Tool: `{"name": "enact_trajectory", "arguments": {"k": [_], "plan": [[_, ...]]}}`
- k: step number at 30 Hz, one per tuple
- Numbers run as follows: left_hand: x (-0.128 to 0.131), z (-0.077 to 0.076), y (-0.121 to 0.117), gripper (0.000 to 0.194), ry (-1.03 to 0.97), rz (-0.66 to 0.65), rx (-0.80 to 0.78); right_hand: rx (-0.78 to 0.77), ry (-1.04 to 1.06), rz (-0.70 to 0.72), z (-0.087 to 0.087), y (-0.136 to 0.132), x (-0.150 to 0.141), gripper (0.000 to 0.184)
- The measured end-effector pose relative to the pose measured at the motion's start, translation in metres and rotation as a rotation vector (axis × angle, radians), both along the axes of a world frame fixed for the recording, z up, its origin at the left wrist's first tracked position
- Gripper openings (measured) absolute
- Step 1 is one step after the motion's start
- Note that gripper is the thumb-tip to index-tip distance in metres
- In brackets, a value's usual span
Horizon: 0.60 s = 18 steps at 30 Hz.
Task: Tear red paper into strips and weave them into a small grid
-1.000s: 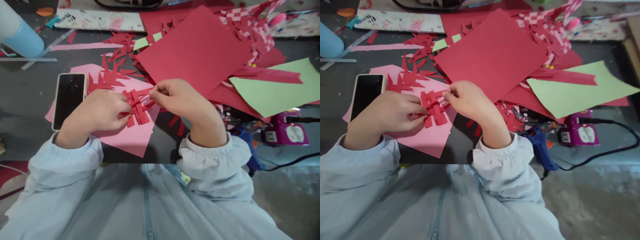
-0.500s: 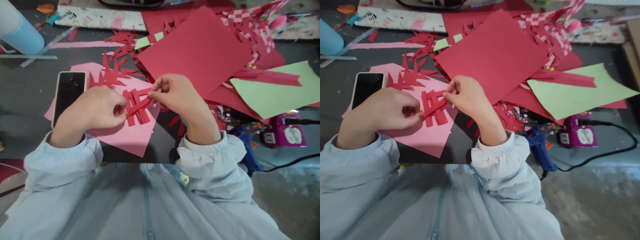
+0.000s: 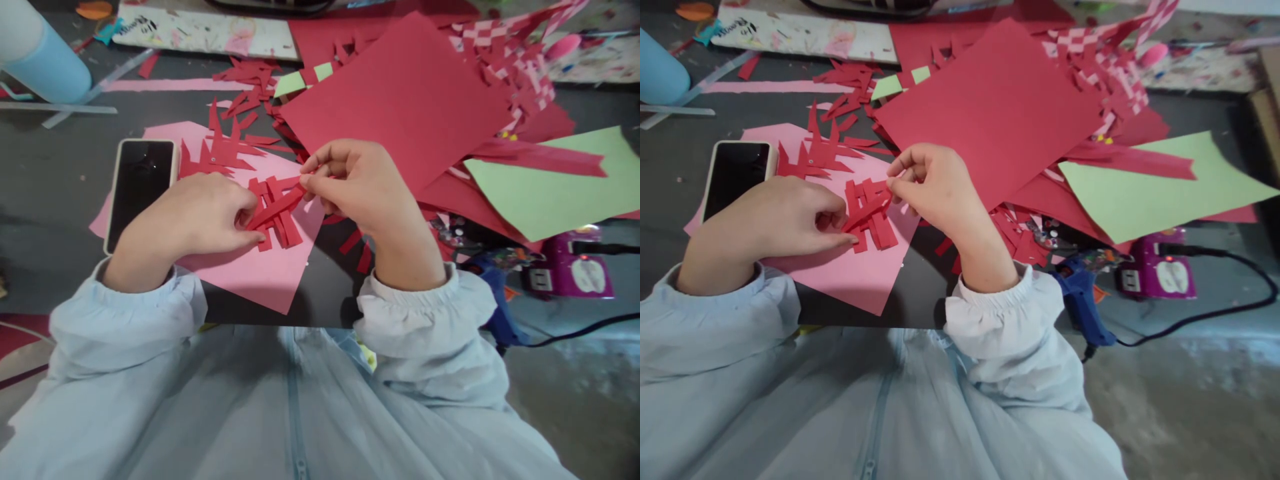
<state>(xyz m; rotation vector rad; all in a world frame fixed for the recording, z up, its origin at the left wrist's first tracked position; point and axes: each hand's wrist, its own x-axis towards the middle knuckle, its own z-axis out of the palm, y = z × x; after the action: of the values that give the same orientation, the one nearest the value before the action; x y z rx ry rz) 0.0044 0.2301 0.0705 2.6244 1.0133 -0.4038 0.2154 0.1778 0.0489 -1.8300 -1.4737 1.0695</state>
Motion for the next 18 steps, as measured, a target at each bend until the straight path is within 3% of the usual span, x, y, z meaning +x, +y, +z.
{"name": "enact_trajectory", "arguments": {"k": [9, 18], "plan": [[-0.0022, -0.0021, 0.0006, 0.027, 0.005, 0.009, -0.004, 0.011, 0.005, 0.036, -0.002, 0.0011, 0.0047, 0.004], [-0.0037, -0.0037, 0.0016, 0.02, -0.021, -0.006, -0.009, 0.003, -0.167, 0.101, -0.001, 0.0019, 0.0076, 0.007]]}}
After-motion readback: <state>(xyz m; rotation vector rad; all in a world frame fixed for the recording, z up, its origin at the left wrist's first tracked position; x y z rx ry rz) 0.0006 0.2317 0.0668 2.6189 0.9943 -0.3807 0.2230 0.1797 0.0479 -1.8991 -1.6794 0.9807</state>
